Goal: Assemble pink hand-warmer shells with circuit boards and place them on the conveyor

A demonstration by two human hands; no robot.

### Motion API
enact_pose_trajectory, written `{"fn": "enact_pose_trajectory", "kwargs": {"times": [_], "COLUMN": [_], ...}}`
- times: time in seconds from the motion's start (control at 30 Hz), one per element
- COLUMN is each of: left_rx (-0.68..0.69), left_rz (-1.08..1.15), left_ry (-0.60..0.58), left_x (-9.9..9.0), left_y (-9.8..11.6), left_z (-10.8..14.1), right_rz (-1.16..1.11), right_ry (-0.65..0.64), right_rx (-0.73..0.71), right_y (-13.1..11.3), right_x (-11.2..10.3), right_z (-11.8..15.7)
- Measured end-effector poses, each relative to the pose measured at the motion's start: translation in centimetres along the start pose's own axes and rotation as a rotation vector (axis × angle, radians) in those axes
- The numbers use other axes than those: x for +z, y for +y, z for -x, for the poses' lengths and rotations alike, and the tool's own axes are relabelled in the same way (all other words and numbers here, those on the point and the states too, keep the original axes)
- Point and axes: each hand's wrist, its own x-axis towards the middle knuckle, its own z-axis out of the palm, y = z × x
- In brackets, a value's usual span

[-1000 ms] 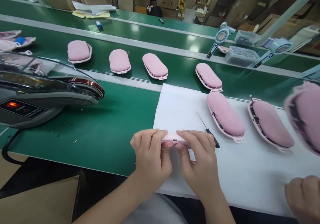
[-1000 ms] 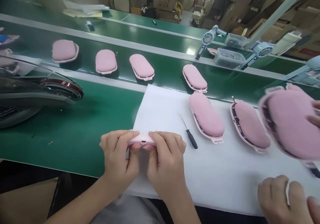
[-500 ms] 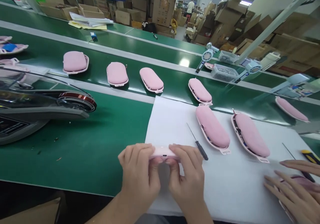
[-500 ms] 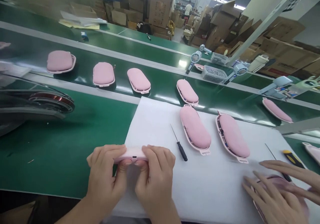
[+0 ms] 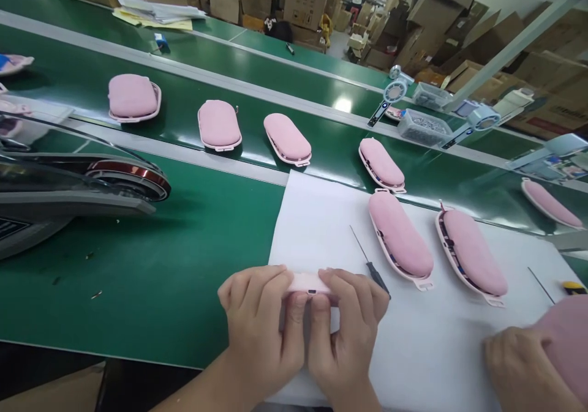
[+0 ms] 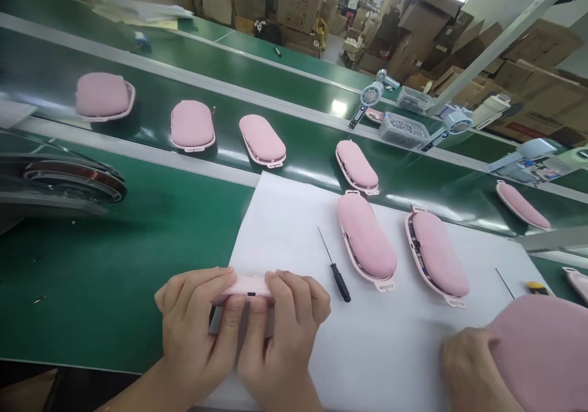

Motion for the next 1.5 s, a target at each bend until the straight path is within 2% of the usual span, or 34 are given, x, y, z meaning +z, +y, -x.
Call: {"fn": "enact_pose_trajectory", "kwargs": {"times": [0.1, 0.33, 0.53, 0.73, 0.83, 0.97, 1.07, 1.17, 1.27, 1.37, 1.5], "left_rx": [0.016, -0.067, -0.072, -0.047, -0.045, -0.058, -0.059, -0.026, 0.006, 0.037, 0.163], "left_rz": [0.002, -0.012, -0.008, -0.029, -0.038, -0.025, -0.012, 0.034, 0.084, 0.044, -0.005], "left_ry": [-0.032, 0.039, 0.027, 0.057, 0.051, 0.033, 0.012, -0.036, -0.034, -0.011, -0.113], "left_x": [-0.1, 0.6, 0.6, 0.7, 0.8, 0.7, 0.5, -0.1, -1.2, -2.1, -1.8], "left_y": [-0.1, 0.4, 0.4, 0.5, 0.5, 0.6, 0.5, -0.1, -1.3, -2.7, -3.5], "left_z": [0.1, -0.3, -0.6, -0.4, -0.5, -0.6, -0.5, -0.5, -1.2, -2.6, -4.4], "right_rz": [0.018, 0.056, -0.018, 0.065, 0.066, 0.003, -0.014, -0.003, -0.084, -0.078, -0.019], "right_ry": [-0.012, 0.002, -0.153, -0.029, -0.01, -0.117, -0.268, -0.332, -0.309, -0.237, -0.166], "right_rx": [-0.022, -0.021, -0.036, -0.052, -0.035, -0.02, -0.072, -0.125, -0.13, -0.124, -0.183], "right_y": [0.1, 0.2, 0.5, 0.5, 0.4, 0.5, 0.9, 1.4, 1.7, 1.6, 1.0], "right_x": [-0.1, 0.2, -0.7, 0.2, 0.4, -0.7, -2.1, -3.2, -3.7, -3.7, -2.6], "right_z": [0.0, -0.1, -0.3, 0.4, 0.4, 0.0, -0.5, -1.2, -2.5, -4.0, -5.0]}}
